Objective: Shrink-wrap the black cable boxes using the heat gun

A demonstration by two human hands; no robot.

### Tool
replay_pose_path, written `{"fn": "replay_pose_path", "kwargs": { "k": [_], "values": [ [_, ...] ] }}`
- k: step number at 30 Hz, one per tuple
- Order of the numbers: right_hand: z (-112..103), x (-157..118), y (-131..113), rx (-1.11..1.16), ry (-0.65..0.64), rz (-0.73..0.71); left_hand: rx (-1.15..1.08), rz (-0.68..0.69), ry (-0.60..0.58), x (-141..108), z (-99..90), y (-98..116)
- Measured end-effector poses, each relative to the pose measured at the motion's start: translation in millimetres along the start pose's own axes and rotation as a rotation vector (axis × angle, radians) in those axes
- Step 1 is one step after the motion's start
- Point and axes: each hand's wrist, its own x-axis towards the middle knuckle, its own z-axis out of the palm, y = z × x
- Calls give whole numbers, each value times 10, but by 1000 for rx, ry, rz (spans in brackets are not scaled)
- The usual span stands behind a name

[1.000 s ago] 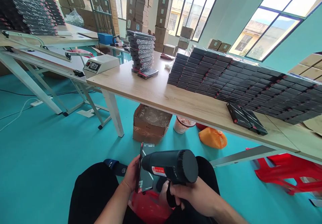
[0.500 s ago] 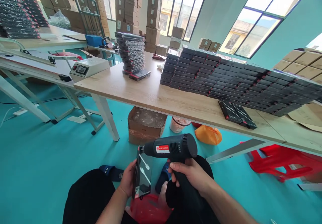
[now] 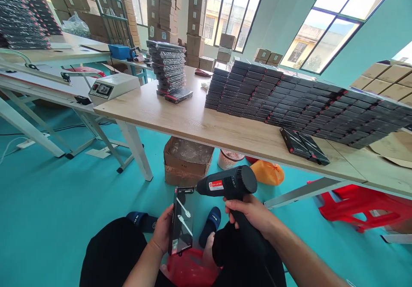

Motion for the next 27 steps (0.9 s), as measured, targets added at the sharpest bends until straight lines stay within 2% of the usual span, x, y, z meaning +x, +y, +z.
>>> {"fn": "replay_pose_path", "kwargs": {
  "k": [3, 9, 10, 14, 15, 19, 20, 21, 24, 25, 27],
  "values": [
    [-64, -95, 1, -49, -99, 28, -9, -33, 24, -27, 40, 26],
    [-82, -391, 121, -291, -348, 206, -31, 67, 83, -10, 61, 51],
    [-68, -406, 140, -298, -333, 208, -27, 60, 71, 2, 52, 48],
    [-1, -384, 161, -178, -143, 119, 7, -17, 26, 72, -17, 27],
    [7, -381, 160, -160, -146, 116, 13, -6, 24, 91, -38, 23],
    [-20, -441, 215, -202, -355, 243, -13, 88, 12, 145, -102, 23],
    [-40, -464, 255, -185, -360, 260, -27, 79, -1, 153, -110, 27],
    [-62, -485, 302, -152, -324, 254, -41, 59, -29, 162, -117, 32],
    [-114, -533, 464, -18, -102, 192, -73, -14, -122, 212, -149, 60],
    [-113, -549, 515, 16, -56, 188, -86, -14, -112, 240, -166, 74],
    [-70, -583, 605, 77, -70, 197, -133, 17, -21, 310, -210, 103]
  ]
}}
